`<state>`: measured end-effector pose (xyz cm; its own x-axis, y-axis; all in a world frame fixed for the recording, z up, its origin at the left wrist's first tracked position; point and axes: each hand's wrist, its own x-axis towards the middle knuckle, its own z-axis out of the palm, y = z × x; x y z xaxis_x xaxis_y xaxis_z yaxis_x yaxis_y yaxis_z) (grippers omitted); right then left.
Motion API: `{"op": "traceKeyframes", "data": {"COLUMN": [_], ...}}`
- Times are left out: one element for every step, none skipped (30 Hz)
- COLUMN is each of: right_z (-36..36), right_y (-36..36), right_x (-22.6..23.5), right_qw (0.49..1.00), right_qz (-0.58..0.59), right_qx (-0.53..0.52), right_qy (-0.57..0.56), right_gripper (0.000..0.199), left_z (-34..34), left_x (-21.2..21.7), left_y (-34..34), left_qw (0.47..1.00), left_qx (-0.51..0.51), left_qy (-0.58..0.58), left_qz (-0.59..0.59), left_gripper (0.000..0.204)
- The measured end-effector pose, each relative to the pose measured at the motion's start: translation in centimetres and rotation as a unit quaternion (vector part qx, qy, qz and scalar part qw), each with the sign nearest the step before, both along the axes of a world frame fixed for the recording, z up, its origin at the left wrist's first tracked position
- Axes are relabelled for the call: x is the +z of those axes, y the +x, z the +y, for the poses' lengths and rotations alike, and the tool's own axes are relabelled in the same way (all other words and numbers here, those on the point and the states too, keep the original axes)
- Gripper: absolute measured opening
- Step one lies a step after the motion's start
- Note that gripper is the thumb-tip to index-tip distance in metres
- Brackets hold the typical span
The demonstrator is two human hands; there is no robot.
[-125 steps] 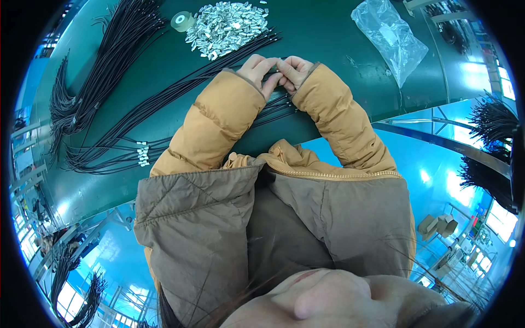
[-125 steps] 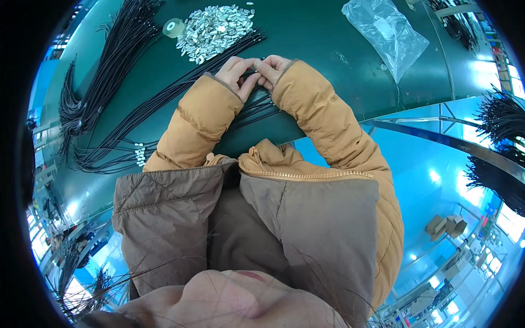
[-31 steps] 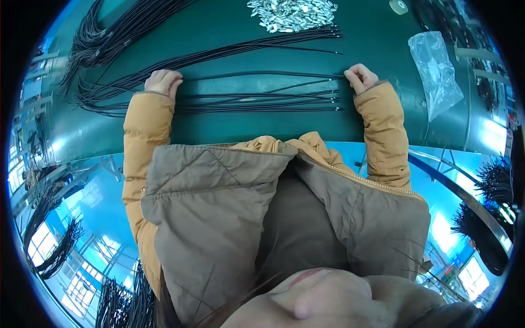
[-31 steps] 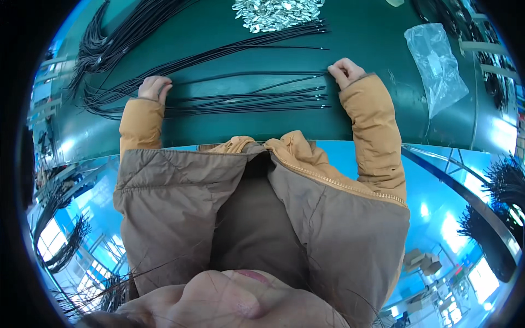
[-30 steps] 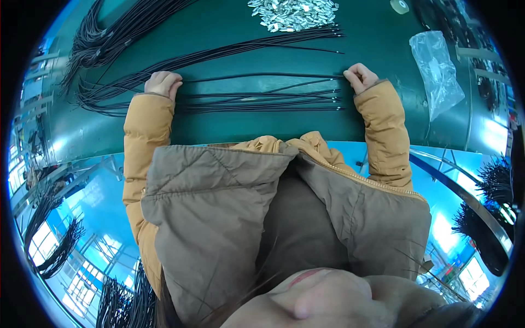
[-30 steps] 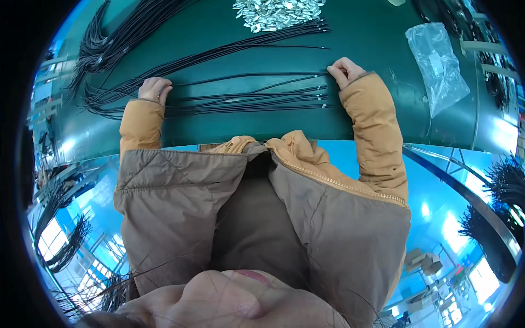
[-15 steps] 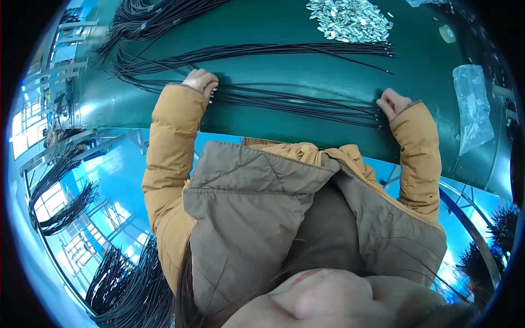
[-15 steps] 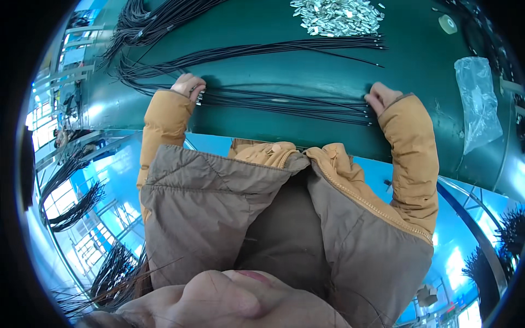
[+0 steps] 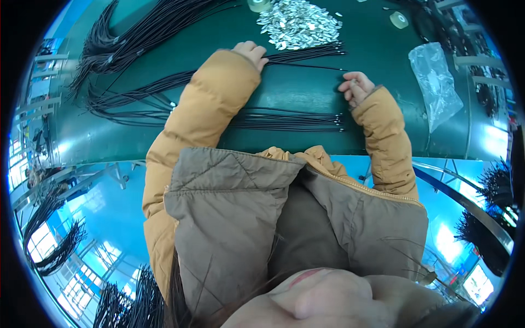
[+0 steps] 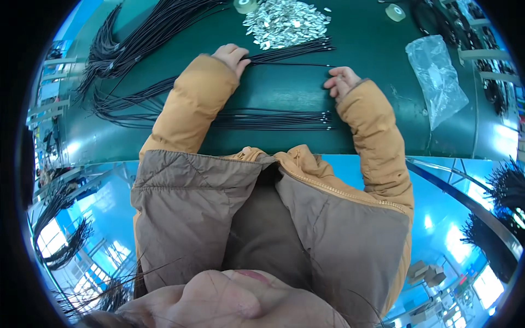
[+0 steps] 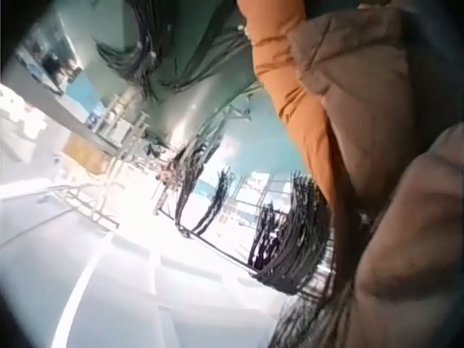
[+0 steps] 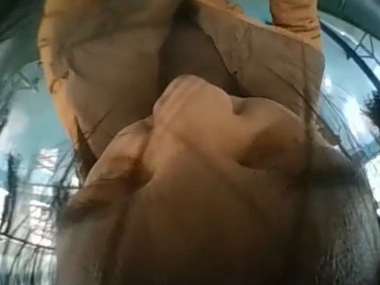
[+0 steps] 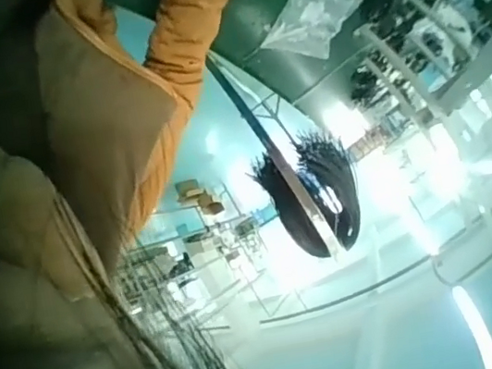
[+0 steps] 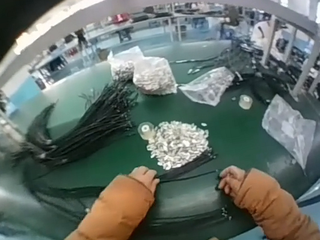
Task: The person assembles connectors onto cables by hand.
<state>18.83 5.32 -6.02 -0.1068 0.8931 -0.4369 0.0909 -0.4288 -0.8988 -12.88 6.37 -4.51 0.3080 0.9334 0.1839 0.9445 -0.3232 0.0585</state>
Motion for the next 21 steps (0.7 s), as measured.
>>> {"op": "traceKeyframes", "data": {"right_z": [-0.1,0.0,0.3,0.4,0.5,0.6,0.7,0.8,1.0,1.1,1.4,1.5,1.6,1.6,1.7,1.7,1.7,1.8,1.8,1.8,1.8], "right_y": [-1.1,-1.2,-1.0,-0.7,-0.6,-0.5,-0.4,-0.3,-0.1,0.1,0.3,0.5,0.7,0.9,1.1,1.3,1.4,1.6,1.8,1.6,1.5], "right_x": [0.8,0.8,0.2,-0.2,-0.3,-0.4,-0.7,-0.9,-1.0,-1.2,-1.4,-1.5,-1.6,-1.7,-1.7,-1.7,-1.7,-1.7,-1.7,-1.7,-1.7], "right_qw": [1.0,1.0,0.999,0.998,0.997,0.997,0.997,0.997,0.996,0.995,0.995,0.995,0.994,0.994,0.994,0.994,0.994,0.994,0.994,0.994,0.995], "right_qz": [0.005,-0.001,0.002,0.006,0.002,0.017,0.033,0.049,0.066,0.065,0.068,0.071,0.073,0.076,0.076,0.078,0.08,0.081,0.083,0.084,0.062], "right_qx": [-0.016,-0.022,-0.04,-0.057,-0.064,-0.065,-0.065,-0.064,-0.062,-0.07,-0.074,-0.077,-0.08,-0.081,-0.083,-0.08,-0.077,-0.074,-0.071,-0.072,-0.072], "right_qy": [-0.009,-0.006,-0.02,-0.034,-0.032,-0.028,-0.024,-0.02,-0.017,-0.017,-0.011,-0.007,-0.002,0.003,0.002,0.002,0.002,0.002,0.002,0.0,0.002], "right_gripper": [0.024,0.024,0.021,0.02,0.02,0.019,0.018,0.017,0.016,0.016,0.017,0.017,0.017,0.017,0.017,0.019,0.021,0.022,0.024,0.024,0.027], "left_z": [0.8,1.7,2.7,3.4,4.1,4.7,5.3,5.7,5.9,6.0,5.7,5.3,5.0,4.9,5.0,5.1,5.3,5.5,5.6,5.6,5.5], "left_x": [-0.3,-0.2,-0.2,-0.2,-0.3,-0.5,-0.8,-1.1,-1.5,-1.9,-2.3,-2.6,-2.9,-3.1,-3.0,-2.7,-2.4,-2.1,-2.0,-2.1,-2.3], "left_y": [1.3,3.0,4.8,6.1,6.7,7.2,7.5,7.8,8.0,8.3,8.4,8.3,8.3,8.3,8.4,8.5,8.6,8.7,8.8,8.6,8.4], "left_qw": [1.0,1.0,0.999,0.997,0.997,0.996,0.995,0.993,0.991,0.991,0.994,0.996,0.996,0.995,0.995,0.996,0.997,0.996,0.993,0.993,0.995], "left_qx": [0.014,0.008,0.008,0.008,0.001,-0.005,-0.011,-0.016,-0.021,-0.029,-0.032,-0.034,-0.035,-0.035,-0.037,-0.032,-0.027,-0.022,-0.017,-0.018,-0.019], "left_qy": [-0.008,-0.005,-0.037,-0.069,-0.067,-0.084,-0.1,-0.116,-0.133,-0.133,-0.096,-0.059,-0.023,0.014,0.013,-0.019,-0.051,-0.083,-0.114,-0.115,-0.097], "left_qz": [0.0,-0.006,-0.016,-0.024,-0.028,-0.027,-0.024,-0.021,-0.017,-0.017,-0.037,-0.056,-0.076,-0.097,-0.097,-0.077,-0.057,-0.037,-0.017,-0.015,-0.015], "left_gripper": [0.02,0.02,0.019,0.019,0.019,0.018,0.017,0.017,0.016,0.016,0.016,0.016,0.016,0.015,0.015,0.016,0.016,0.016,0.017,0.017,0.017]}}
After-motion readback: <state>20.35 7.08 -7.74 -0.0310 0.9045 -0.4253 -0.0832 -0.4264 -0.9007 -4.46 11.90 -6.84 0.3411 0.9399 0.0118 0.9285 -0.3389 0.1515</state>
